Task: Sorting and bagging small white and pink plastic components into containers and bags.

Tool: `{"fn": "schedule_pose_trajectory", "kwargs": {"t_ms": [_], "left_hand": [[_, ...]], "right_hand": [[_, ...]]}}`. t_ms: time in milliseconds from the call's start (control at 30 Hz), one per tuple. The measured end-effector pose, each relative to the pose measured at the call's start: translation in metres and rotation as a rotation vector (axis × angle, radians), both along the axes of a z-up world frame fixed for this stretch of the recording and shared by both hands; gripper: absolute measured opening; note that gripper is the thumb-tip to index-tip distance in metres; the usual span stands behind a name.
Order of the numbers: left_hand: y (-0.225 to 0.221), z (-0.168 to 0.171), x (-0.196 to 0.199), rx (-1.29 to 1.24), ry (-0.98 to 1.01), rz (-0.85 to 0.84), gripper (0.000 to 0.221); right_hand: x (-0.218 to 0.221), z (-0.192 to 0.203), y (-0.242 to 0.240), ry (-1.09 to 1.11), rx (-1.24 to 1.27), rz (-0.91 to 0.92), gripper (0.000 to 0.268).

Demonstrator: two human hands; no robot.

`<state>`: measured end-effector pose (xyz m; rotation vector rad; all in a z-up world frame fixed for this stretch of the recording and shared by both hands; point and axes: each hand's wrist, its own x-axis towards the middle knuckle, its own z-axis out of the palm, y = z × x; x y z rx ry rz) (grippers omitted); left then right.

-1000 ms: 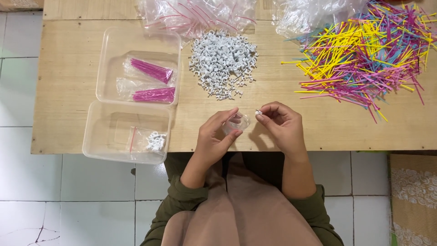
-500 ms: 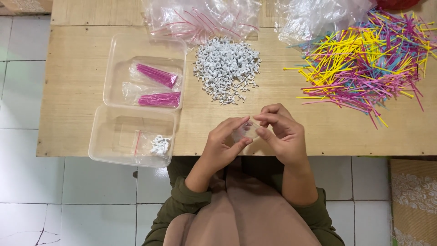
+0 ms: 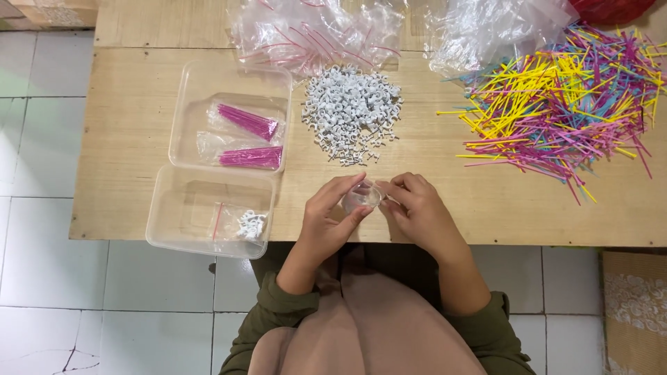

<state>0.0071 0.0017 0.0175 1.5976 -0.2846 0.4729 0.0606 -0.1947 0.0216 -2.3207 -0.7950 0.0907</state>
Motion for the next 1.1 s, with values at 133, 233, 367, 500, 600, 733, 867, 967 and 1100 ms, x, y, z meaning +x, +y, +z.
{"fn": "schedule_pose_trajectory", "kwargs": {"t_ms": [133, 233, 367, 500, 600, 733, 867, 967, 1100], "left_hand": [[-0.001, 0.004, 0.000, 0.004, -0.001, -0.003, 0.049], [-0.001, 0.006, -0.001, -0.007, 0.000, -0.002, 0.049], [-0.003, 0.009, 0.003, 0.009, 0.000, 0.007, 0.049], [-0.008, 0.008, 0.008, 0.013, -0.005, 0.001, 0.048], [-0.013, 0.010, 0.009, 0.013, -0.001, -0.018, 0.048], [-0.020, 0.011, 0.008, 0.007, -0.004, -0.042, 0.049], [-0.026, 0.017, 0.013, -0.008, -0.026, -0.073, 0.048], [-0.032, 0.020, 0.011, -0.009, -0.028, -0.092, 0.048], [-0.035, 0.022, 0.010, -0.013, -0.048, -0.110, 0.048]], "right_hand": [[0.004, -0.010, -0.001, -0.049, -0.085, 0.018, 0.007], [0.006, -0.017, -0.002, -0.069, -0.107, 0.032, 0.005], [0.009, -0.022, -0.004, -0.037, 0.003, -0.008, 0.005], [0.008, -0.020, -0.010, 0.107, 0.310, -0.118, 0.011], [0.010, -0.023, -0.019, 0.062, 0.553, -0.157, 0.017], [0.006, -0.012, -0.026, 0.144, 0.895, -0.148, 0.014], [0.003, -0.001, -0.032, 0.151, 1.090, -0.106, 0.007], [-0.007, 0.018, -0.033, 0.140, 1.064, -0.072, 0.007], [-0.012, 0.039, -0.024, 0.035, 0.873, -0.031, 0.011]]}}
